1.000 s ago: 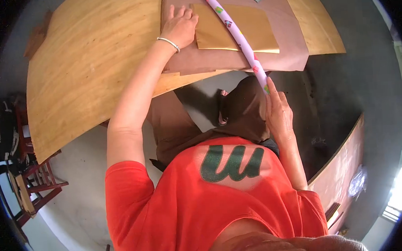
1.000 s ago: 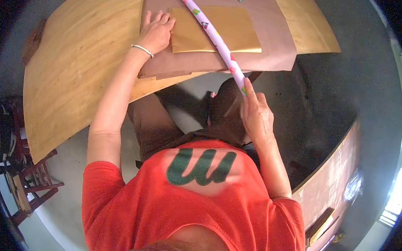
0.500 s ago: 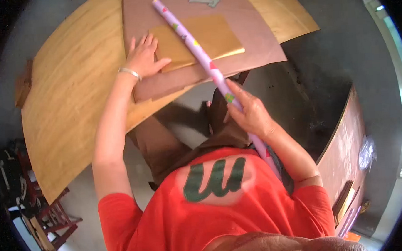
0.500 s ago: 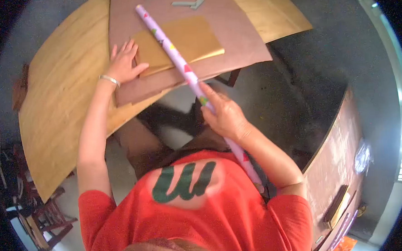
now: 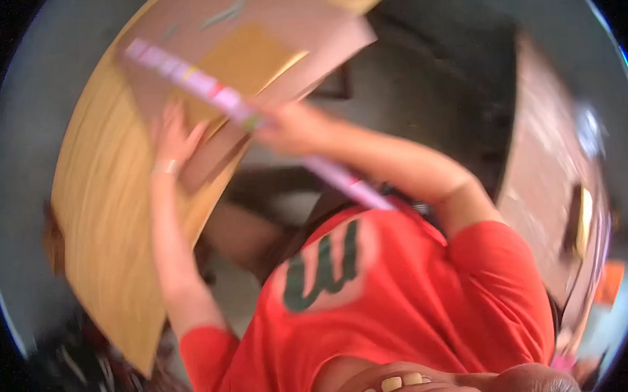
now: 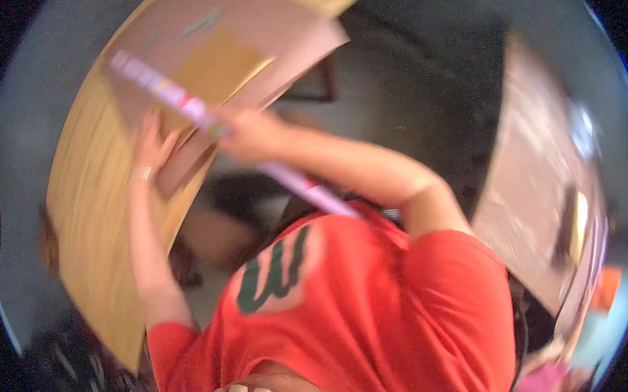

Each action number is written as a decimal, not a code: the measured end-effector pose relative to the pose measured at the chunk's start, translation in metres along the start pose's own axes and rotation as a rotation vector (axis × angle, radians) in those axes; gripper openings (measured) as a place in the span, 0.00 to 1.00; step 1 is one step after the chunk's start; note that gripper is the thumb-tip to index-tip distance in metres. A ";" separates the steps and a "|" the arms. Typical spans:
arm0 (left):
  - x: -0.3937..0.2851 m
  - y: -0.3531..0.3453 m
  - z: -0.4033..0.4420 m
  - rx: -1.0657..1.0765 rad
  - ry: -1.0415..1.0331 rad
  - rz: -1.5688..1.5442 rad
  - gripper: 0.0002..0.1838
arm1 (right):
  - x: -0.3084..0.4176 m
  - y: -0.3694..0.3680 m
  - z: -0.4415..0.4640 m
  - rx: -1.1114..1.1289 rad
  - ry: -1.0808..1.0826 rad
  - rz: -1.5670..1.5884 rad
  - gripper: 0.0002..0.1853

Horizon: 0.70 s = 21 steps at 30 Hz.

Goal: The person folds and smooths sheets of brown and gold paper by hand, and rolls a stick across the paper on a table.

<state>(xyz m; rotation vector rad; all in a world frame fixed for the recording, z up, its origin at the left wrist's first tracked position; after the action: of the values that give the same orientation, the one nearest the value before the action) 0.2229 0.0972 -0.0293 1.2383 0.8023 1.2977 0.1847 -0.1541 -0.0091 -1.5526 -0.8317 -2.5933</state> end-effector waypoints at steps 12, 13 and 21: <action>0.048 -0.018 -0.004 0.055 0.025 0.039 0.33 | 0.043 0.041 -0.039 0.025 -0.010 0.056 0.28; 0.047 -0.015 -0.004 0.049 0.028 0.043 0.33 | 0.044 0.045 -0.045 0.038 -0.048 0.050 0.28; 0.026 0.012 0.017 0.197 -0.108 0.006 0.35 | 0.072 0.087 -0.073 -0.081 -0.026 0.021 0.27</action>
<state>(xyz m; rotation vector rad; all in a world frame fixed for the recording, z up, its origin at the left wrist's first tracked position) 0.2402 0.1176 -0.0094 1.4555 0.8641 1.1663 0.1118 -0.2429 0.0610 -1.6088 -0.7161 -2.6296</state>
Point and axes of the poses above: each hand's wrist, its own z-axis towards the middle knuckle, its own y-axis out of the back of the hand, x = y × z, the point moved 6 cm from there along z, towards the middle knuckle, and after that the axes turned 14 degrees about z, right-handed, at the moved point
